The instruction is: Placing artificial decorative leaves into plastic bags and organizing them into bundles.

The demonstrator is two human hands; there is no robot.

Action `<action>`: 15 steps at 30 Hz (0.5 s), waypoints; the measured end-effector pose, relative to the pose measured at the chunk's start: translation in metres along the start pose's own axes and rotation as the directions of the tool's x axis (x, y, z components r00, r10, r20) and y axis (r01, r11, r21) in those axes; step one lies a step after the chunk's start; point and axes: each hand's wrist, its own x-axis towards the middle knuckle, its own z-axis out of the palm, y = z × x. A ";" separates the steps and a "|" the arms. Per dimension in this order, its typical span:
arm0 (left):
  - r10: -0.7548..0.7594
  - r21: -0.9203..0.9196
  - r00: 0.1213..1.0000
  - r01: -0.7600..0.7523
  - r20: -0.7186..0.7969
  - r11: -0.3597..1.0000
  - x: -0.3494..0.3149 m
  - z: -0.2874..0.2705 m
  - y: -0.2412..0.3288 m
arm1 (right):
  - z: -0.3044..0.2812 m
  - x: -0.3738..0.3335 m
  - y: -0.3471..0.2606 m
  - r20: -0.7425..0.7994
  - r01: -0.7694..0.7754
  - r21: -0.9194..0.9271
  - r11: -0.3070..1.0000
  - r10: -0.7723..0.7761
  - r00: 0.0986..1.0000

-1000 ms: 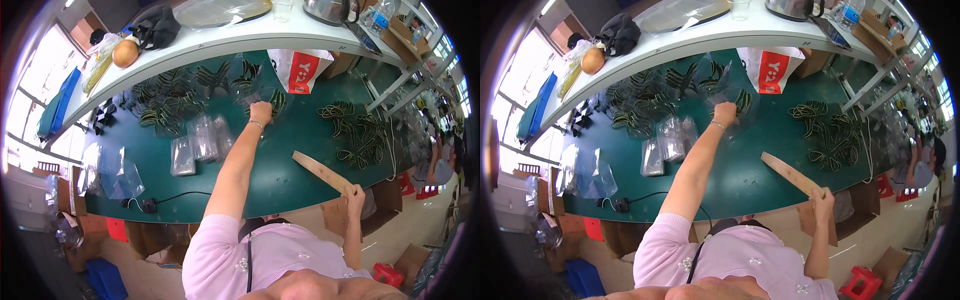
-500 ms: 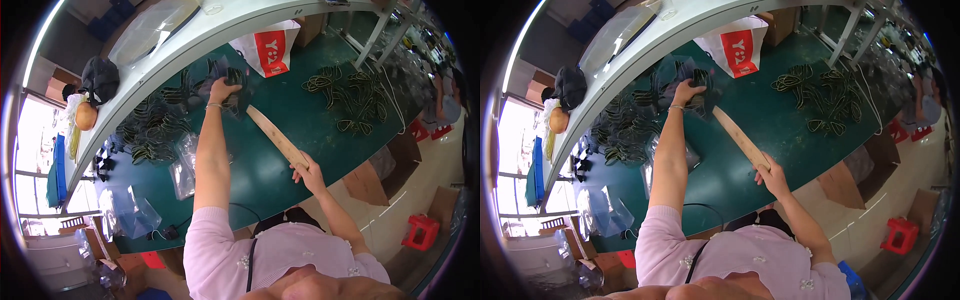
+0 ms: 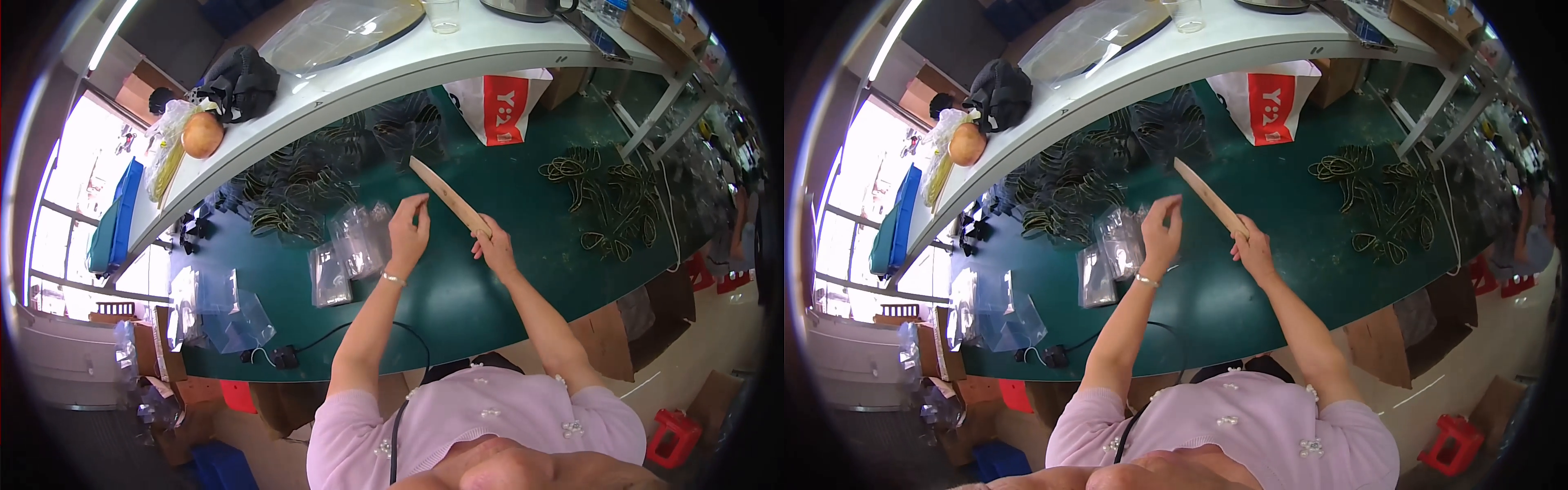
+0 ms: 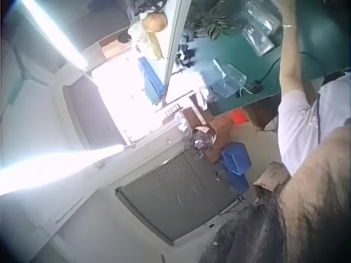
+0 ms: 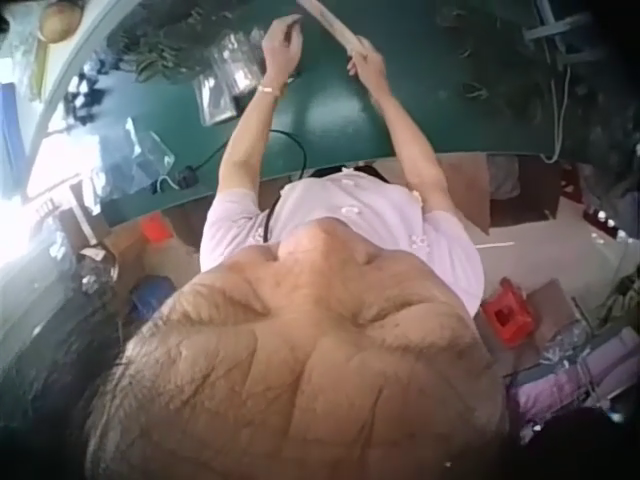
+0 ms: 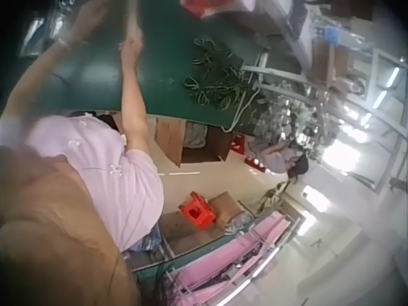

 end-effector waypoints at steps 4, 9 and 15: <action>-0.093 0.210 0.994 0.078 0.060 0.975 -0.093 -0.075 0.017 | -0.022 0.002 0.001 -0.010 -0.003 -0.029 1.000 0.002 1.000; -0.354 0.268 0.934 0.332 0.038 0.904 -0.184 -0.118 0.040 | -0.028 0.042 0.002 -0.043 0.066 -0.025 0.998 -0.067 0.997; -0.454 0.288 0.890 0.445 -0.040 0.848 -0.235 -0.105 0.057 | -0.017 0.100 0.013 -0.070 0.063 0.096 0.993 -0.056 0.996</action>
